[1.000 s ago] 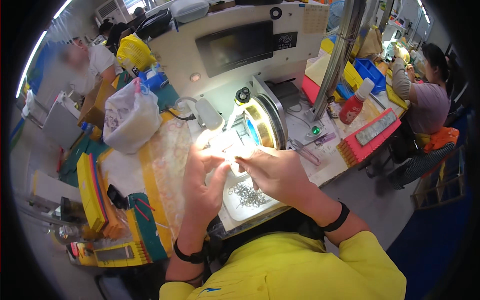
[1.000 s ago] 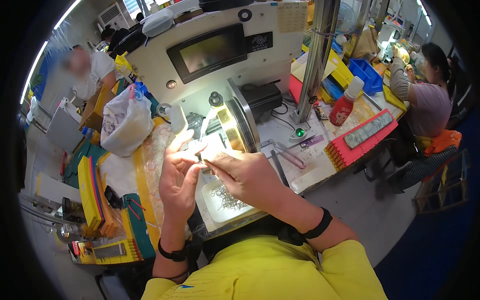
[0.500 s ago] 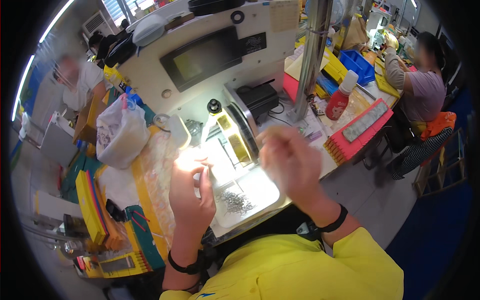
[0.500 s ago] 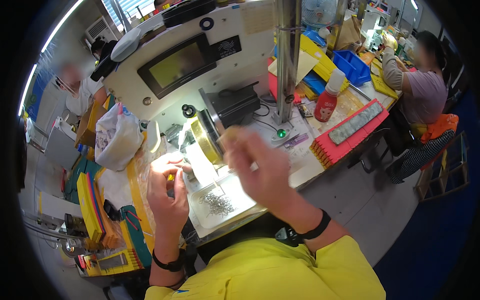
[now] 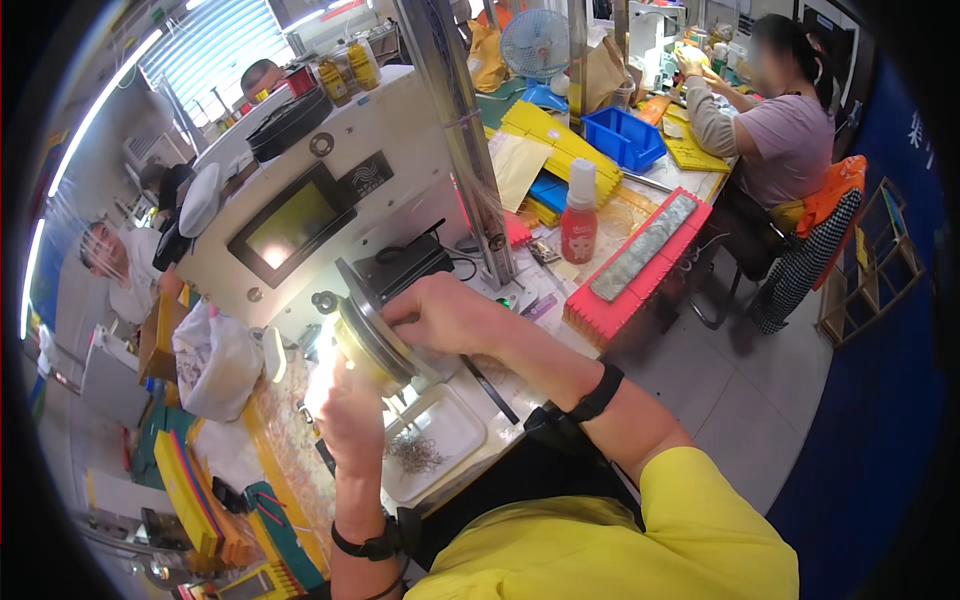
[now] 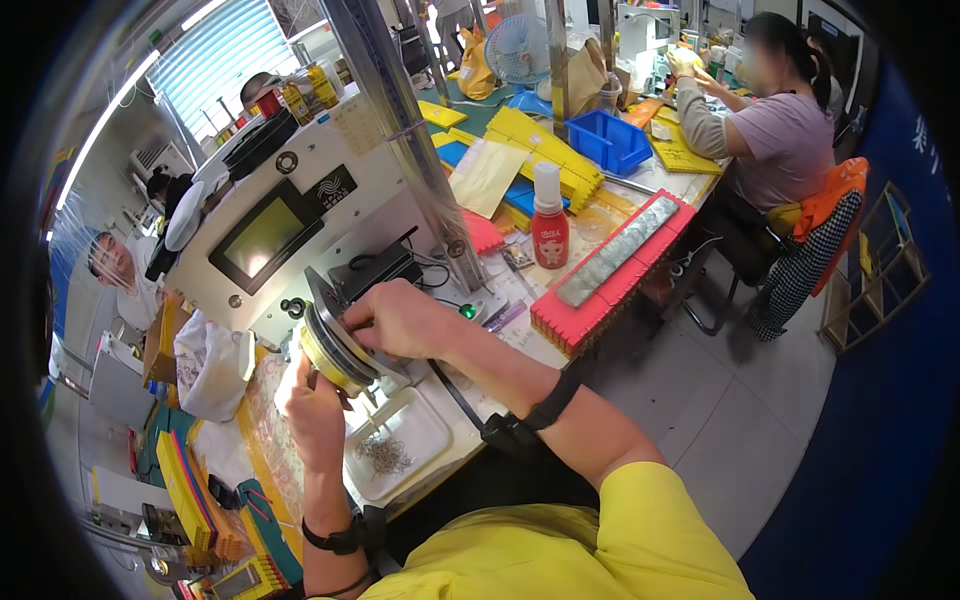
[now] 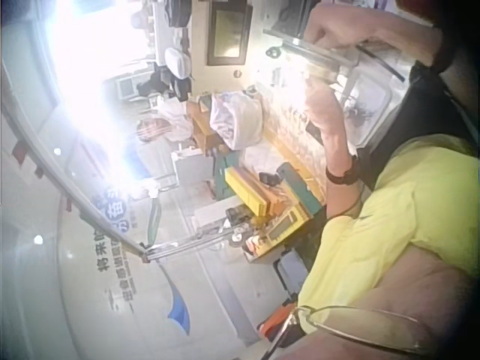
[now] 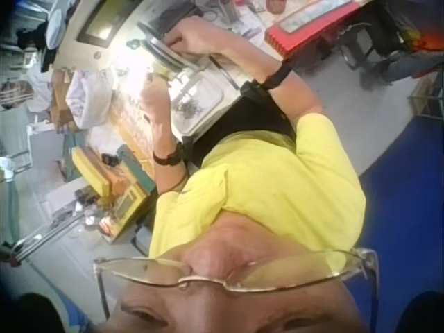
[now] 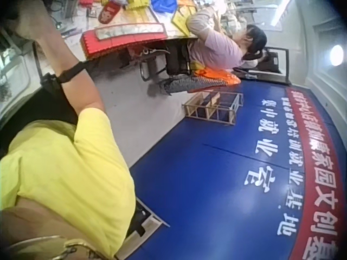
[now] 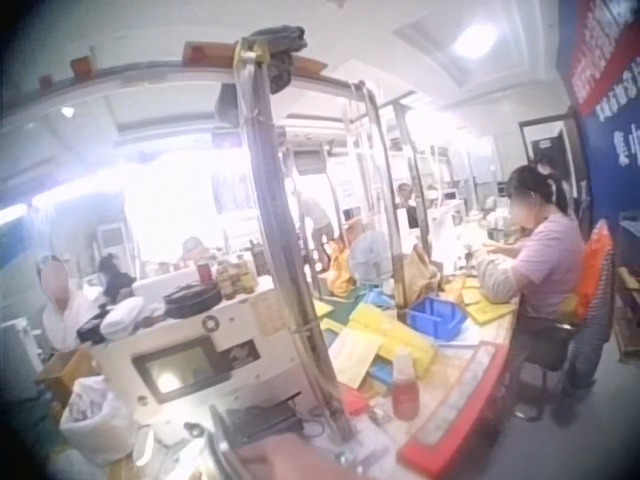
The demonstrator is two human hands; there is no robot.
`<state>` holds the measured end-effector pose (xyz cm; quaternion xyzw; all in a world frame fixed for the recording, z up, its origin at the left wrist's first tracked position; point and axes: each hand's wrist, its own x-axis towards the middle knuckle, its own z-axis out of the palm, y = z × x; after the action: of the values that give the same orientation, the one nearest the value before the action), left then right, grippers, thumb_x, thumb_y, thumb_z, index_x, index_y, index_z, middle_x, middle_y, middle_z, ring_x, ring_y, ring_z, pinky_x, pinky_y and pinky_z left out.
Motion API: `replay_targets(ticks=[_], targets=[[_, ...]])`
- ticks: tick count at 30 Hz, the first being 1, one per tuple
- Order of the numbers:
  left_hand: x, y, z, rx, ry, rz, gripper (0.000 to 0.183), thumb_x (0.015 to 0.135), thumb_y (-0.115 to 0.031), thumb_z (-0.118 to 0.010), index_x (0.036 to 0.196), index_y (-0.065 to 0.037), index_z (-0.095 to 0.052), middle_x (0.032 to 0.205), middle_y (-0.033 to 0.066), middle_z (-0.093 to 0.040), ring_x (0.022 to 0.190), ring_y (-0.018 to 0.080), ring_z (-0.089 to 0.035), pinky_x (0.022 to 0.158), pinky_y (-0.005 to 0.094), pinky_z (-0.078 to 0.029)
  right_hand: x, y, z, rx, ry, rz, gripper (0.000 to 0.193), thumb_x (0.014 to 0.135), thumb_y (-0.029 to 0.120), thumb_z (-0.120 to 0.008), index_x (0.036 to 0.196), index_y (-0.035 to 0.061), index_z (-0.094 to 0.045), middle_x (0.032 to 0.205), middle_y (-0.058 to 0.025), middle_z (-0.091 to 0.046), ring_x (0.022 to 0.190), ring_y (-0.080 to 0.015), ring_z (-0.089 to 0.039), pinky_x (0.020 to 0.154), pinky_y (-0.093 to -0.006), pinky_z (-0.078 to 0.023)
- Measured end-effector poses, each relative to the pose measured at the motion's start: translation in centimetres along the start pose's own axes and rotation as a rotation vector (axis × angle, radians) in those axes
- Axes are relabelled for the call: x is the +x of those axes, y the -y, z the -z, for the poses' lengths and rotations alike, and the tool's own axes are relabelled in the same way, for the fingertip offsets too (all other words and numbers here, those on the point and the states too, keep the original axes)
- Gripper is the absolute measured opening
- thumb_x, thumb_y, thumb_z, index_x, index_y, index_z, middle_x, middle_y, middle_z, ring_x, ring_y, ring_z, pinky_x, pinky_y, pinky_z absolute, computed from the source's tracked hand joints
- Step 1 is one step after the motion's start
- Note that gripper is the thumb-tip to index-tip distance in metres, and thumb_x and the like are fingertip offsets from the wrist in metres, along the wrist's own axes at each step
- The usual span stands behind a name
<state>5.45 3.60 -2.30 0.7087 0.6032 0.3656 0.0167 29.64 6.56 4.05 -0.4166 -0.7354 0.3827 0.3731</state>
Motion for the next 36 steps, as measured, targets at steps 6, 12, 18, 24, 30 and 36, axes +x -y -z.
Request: replay_targets(ticks=[6,12,18,24,30,36], targets=[[0.2,0.9,-1.1,0.037,-0.114,-0.069,0.034,0.108,-0.008,-0.06,0.138,0.001,-0.073,0.074,0.007,-0.071,0.056,0.0107,-0.062,0.051,0.0283,-0.05,-0.9,0.2,-0.1,-0.062,-0.079,0.052,0.031,0.092,0.016,-0.081,0.122,0.0103,-0.084,0.111,-0.0183,-0.082,0.102,-0.0356,-0.079,0.092,-0.0401,-0.061],[0.3,-0.5,1.6,-0.045,0.033,-0.235,0.031,0.112,-0.009,-0.057,0.137,0.003,-0.071,0.067,0.0064,-0.067,0.054,0.0107,-0.065,0.049,0.0269,-0.046,-2.2,0.1,0.7,-0.407,-0.463,0.377,0.023,0.094,0.013,-0.082,0.117,0.0124,-0.085,0.104,-0.0153,-0.08,0.085,-0.0366,-0.074,0.079,-0.039,-0.06],[-2.8,-3.4,9.7,-0.537,0.145,0.118,0.015,0.114,-0.007,-0.057,0.119,-0.001,-0.07,0.059,0.003,-0.059,0.047,0.0087,-0.058,0.045,0.0258,-0.038,-13.3,4.4,10.0,0.265,-0.953,0.116,0.021,0.104,0.018,-0.081,0.118,0.0031,-0.083,0.104,0.0001,-0.08,0.093,-0.0063,-0.071,0.081,-0.0304,-0.056],[-3.8,-3.1,11.0,-0.809,0.168,0.216,0.013,0.114,-0.003,-0.055,0.117,-0.003,-0.068,0.069,0.0017,-0.063,0.051,0.0082,-0.06,0.046,0.0233,-0.037,-5.7,10.6,16.8,0.259,-1.034,0.42,0.03,0.101,0.021,-0.082,0.122,-0.0008,-0.082,0.112,-0.0043,-0.082,0.1,-0.0106,-0.072,0.093,-0.0262,-0.055],[-5.5,-1.6,11.2,-0.87,0.171,0.124,0.016,0.113,0.002,-0.052,0.116,-0.003,-0.068,0.102,0.0066,-0.072,0.057,0.0103,-0.066,0.047,0.0225,-0.043,4.8,21.0,22.4,0.134,-0.99,0.634,0.038,0.093,0.03,-0.085,0.118,0.0017,-0.085,0.103,-0.0073,-0.083,0.098,-0.014,-0.074,0.091,-0.0304,-0.056],[-6.2,0.1,11.8,-0.872,0.195,0.134,0.016,0.113,0.001,-0.053,0.117,-0.002,-0.068,0.103,0.0063,-0.071,0.058,0.0104,-0.066,0.049,0.0227,-0.044,8.6,21.6,24.4,-0.001,-1.033,0.603,0.037,0.094,0.031,-0.085,0.119,0.0043,-0.086,0.105,-0.0032,-0.082,0.101,-0.0151,-0.07,0.091,-0.0328,-0.053]])
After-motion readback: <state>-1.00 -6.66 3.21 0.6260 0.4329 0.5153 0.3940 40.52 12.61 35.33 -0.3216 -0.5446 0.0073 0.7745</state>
